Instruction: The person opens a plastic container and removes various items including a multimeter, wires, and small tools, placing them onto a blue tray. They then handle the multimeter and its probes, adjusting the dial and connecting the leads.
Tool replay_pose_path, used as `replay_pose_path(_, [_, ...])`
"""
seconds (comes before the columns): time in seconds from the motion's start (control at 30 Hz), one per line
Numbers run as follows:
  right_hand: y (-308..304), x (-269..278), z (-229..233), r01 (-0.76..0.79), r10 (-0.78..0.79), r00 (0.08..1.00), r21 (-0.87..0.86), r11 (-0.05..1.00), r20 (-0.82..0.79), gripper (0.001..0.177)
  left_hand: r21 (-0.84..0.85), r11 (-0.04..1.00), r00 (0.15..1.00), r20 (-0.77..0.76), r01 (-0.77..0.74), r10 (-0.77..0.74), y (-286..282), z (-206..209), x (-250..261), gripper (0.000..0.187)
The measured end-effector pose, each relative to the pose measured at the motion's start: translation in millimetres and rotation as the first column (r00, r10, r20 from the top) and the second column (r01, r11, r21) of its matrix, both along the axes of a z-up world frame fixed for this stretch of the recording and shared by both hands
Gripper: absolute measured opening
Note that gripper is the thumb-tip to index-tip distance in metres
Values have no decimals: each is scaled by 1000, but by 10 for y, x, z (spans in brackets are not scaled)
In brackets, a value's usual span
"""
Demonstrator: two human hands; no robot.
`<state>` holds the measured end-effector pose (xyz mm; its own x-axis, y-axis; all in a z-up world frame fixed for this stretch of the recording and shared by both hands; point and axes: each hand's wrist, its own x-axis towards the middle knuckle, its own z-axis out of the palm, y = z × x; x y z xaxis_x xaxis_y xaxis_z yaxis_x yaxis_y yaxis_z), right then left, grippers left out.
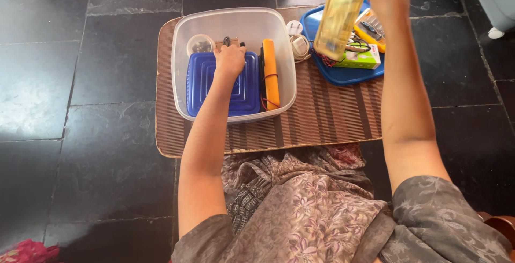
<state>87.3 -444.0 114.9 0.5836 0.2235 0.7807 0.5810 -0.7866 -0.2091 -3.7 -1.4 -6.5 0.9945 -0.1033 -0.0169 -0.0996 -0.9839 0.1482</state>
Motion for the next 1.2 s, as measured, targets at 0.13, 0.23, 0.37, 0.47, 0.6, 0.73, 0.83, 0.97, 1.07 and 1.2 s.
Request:
replay_pose_path(0.13, [203,-414,-69,62,20,934,215,975,-357,19,1,1000,1000,10,-1,1,-2,-8,-9,31])
replay_pose_path(0.23, [279,-545,-228,141,104,778,334,932,-620,22,6,1000,1000,15,-7,7,-14,-3,-20,30])
replay_pose_path(0.37, [344,-568,-585,208,76,556,228,951,-828,20,19,1000,1000,-1,-7,7,-25,36,-31,31])
replay_pose_path(0.47, [378,-562,-841,143,161,506,266,953,-847,22,11,1000,1000,11,-7,7,-33,51,-47,31])
replay_pose_path(0.6, [459,-503,-897,153,-85,633,16,988,-769,17,-2,1000,1000,4,-13,13,-27,78,-55,30])
replay_pose_path(0.73, [885,-527,-701,105,-130,955,-107,989,-268,12,-13,1000,1000,-7,-18,18,-38,120,-51,30])
replay_pose_path(0.83, [1553,-775,-612,-100,70,984,-179,979,-166,8,-9,1000,1000,-20,-18,18,-24,129,-49,31])
replay_pose_path(0.97, [2350,-1163,-486,-7,-58,990,-457,889,-126,22,-33,999,1000,-5,-15,15,-21,87,-37,31])
replay_pose_path(1.07, [2635,-1190,-353,17,-253,935,-682,731,-248,42,-33,999,1000,-10,-14,14,-2,60,-30,31])
replay_pose_path(1.2, [2758,-1185,-451,-192,-257,739,-560,806,-623,40,-39,999,1000,-18,-11,10,1,63,-11,30])
